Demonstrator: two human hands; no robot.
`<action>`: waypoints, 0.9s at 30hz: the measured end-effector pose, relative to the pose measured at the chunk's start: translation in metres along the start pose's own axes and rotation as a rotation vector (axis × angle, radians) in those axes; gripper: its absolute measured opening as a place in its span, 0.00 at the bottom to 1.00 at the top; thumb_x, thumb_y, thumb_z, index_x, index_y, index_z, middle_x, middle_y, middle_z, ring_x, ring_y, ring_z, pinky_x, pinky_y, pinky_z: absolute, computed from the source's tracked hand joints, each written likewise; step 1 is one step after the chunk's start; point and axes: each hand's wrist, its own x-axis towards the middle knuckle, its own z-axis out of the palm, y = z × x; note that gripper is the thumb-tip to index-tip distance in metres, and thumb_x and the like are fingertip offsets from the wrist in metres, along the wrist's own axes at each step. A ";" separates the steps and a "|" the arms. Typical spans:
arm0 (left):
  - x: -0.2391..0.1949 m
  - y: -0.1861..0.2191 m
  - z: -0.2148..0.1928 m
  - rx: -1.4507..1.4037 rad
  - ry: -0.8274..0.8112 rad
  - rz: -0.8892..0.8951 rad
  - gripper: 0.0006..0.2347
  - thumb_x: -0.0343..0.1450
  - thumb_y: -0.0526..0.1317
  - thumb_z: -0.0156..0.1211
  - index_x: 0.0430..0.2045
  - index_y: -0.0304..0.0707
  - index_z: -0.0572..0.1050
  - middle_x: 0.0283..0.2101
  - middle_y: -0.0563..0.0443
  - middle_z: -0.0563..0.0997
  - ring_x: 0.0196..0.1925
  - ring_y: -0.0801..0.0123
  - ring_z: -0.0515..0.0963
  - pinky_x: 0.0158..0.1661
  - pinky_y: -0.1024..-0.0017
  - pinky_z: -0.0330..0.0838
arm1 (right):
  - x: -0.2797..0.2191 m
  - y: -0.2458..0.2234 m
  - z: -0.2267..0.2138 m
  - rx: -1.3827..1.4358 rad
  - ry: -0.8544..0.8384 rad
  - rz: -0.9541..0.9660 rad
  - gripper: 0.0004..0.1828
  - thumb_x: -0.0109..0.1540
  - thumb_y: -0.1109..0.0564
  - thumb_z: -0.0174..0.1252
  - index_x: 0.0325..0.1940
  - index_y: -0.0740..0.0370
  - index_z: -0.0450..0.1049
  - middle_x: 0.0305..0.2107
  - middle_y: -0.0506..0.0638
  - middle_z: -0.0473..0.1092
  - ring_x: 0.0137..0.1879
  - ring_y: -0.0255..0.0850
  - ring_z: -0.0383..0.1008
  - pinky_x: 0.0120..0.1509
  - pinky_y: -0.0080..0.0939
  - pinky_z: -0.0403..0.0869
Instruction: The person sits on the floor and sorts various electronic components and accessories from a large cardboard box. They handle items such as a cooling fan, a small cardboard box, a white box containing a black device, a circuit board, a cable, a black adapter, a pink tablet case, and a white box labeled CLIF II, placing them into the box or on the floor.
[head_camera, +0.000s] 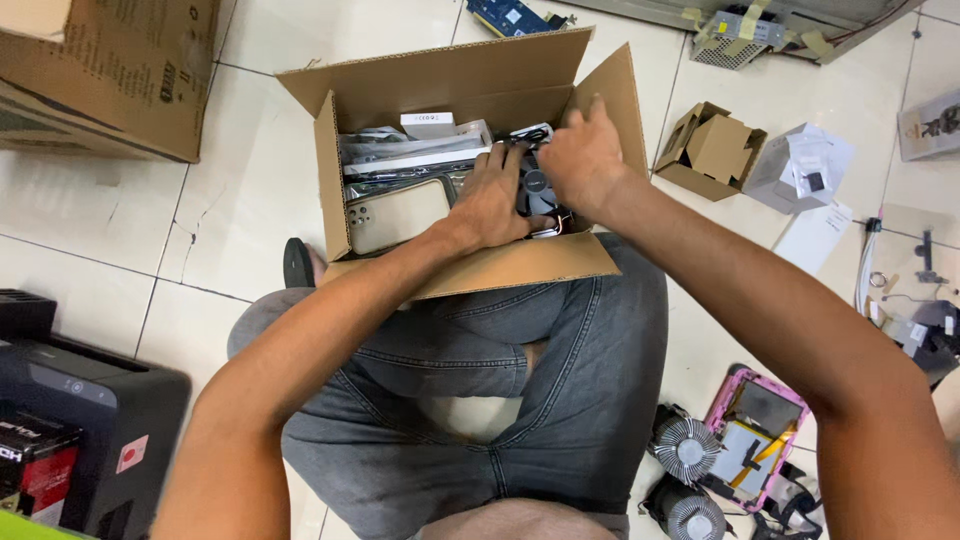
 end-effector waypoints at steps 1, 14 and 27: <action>0.000 0.001 -0.001 -0.020 -0.004 -0.028 0.50 0.58 0.62 0.78 0.68 0.31 0.55 0.64 0.31 0.63 0.64 0.39 0.65 0.62 0.47 0.63 | 0.010 0.004 0.005 -0.014 0.138 -0.012 0.18 0.67 0.41 0.56 0.55 0.48 0.79 0.51 0.46 0.78 0.71 0.48 0.64 0.74 0.59 0.52; 0.001 -0.001 0.001 0.015 -0.082 -0.067 0.51 0.61 0.62 0.74 0.72 0.32 0.48 0.71 0.30 0.55 0.69 0.40 0.59 0.67 0.51 0.57 | 0.135 0.000 0.031 0.105 0.382 -0.077 0.13 0.68 0.55 0.55 0.50 0.43 0.83 0.50 0.44 0.80 0.57 0.46 0.80 0.61 0.47 0.69; -0.001 0.007 0.002 0.014 -0.087 -0.084 0.50 0.63 0.62 0.71 0.72 0.35 0.47 0.69 0.33 0.55 0.68 0.40 0.58 0.65 0.48 0.59 | 0.116 -0.001 0.027 0.142 0.142 -0.116 0.14 0.66 0.52 0.54 0.54 0.50 0.79 0.54 0.48 0.77 0.66 0.47 0.68 0.74 0.53 0.52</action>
